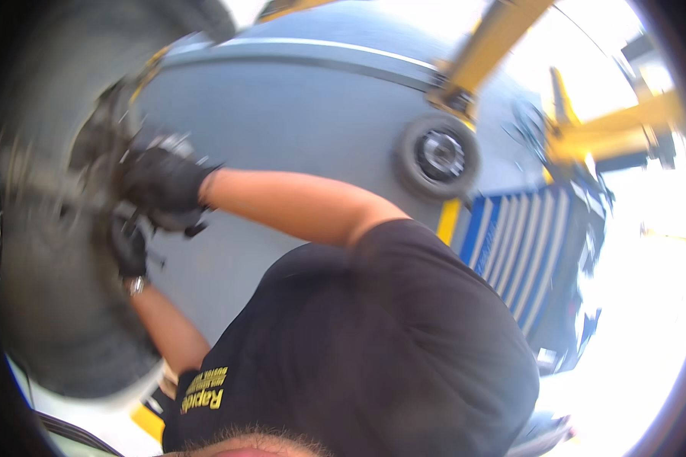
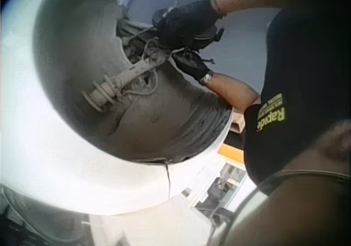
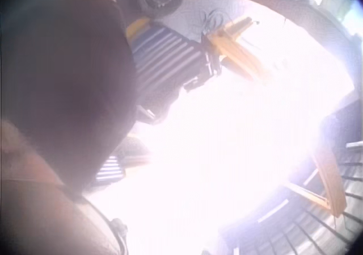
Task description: The person removes a brake caliper from a vehicle's wheel hub, retrieves a new brake pad from a box, and installs it into the caliper. The person then reattaches the caliper to the hub and tightens the bolts.
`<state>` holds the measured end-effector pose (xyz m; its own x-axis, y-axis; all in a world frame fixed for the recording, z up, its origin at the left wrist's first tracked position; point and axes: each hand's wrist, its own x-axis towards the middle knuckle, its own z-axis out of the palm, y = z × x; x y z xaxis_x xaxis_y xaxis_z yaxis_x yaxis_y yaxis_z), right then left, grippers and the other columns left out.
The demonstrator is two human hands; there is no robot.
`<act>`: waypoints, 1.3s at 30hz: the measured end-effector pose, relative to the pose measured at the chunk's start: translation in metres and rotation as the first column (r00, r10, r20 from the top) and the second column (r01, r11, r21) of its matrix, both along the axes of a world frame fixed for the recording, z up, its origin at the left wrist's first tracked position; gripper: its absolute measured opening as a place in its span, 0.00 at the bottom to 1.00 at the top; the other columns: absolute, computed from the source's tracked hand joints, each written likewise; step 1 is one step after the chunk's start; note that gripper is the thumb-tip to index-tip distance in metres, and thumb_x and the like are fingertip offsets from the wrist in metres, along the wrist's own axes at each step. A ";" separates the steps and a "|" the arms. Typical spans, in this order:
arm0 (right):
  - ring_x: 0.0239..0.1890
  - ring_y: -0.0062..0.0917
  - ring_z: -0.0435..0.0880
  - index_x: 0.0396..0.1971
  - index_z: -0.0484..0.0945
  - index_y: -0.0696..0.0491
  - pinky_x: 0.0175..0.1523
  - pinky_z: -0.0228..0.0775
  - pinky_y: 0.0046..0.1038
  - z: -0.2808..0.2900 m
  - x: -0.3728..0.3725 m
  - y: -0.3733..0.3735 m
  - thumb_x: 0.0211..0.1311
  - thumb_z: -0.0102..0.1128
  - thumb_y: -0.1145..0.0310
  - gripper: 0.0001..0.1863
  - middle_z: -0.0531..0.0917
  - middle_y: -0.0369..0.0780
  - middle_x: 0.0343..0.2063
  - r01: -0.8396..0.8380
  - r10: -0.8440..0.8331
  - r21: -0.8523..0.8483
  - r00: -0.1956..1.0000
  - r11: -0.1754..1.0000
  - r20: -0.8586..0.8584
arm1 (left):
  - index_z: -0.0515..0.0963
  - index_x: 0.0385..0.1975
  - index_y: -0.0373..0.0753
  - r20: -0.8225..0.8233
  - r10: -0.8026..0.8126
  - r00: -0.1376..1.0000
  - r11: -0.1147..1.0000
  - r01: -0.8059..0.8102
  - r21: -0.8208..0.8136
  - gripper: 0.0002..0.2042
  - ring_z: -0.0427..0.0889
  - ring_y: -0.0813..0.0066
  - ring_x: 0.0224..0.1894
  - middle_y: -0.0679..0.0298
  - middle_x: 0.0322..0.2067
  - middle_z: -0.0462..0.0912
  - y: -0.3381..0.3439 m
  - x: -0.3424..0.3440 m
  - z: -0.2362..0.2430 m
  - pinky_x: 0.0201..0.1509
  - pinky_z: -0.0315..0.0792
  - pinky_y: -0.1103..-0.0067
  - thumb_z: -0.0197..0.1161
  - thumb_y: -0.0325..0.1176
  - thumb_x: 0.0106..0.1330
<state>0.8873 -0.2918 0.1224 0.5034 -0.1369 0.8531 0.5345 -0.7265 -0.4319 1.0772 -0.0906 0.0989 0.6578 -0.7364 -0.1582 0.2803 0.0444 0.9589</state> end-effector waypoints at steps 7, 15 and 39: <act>0.40 0.37 0.83 0.46 0.80 0.54 0.45 0.74 0.39 0.030 -0.223 0.019 0.54 0.66 0.77 0.18 0.84 0.41 0.38 0.579 -0.583 0.076 0.797 0.812 0.154 | 0.72 0.59 0.36 0.755 -0.079 0.650 0.977 -0.101 0.190 0.17 0.73 0.83 0.33 0.64 0.41 0.75 0.004 0.029 -0.013 0.32 0.70 0.84 0.52 0.33 0.74; 0.33 0.35 0.83 0.42 0.81 0.54 0.38 0.75 0.38 0.078 -0.363 0.095 0.54 0.69 0.71 0.14 0.83 0.40 0.34 0.923 -0.797 0.049 0.301 0.381 0.523 | 0.63 0.69 0.27 0.993 -0.058 -0.098 0.996 0.054 0.064 0.28 0.80 0.67 0.47 0.53 0.50 0.76 -0.011 0.036 -0.013 0.43 0.78 0.75 0.53 0.36 0.73; 0.27 0.32 0.83 0.42 0.81 0.59 0.33 0.75 0.34 0.082 -0.628 0.100 0.51 0.68 0.72 0.17 0.83 0.40 0.30 0.858 -0.718 0.081 0.369 0.508 0.591 | 0.75 0.56 0.34 0.650 0.248 0.719 0.840 -0.493 0.225 0.24 0.76 0.72 0.36 0.62 0.40 0.78 -0.047 -0.019 0.017 0.38 0.73 0.73 0.54 0.50 0.74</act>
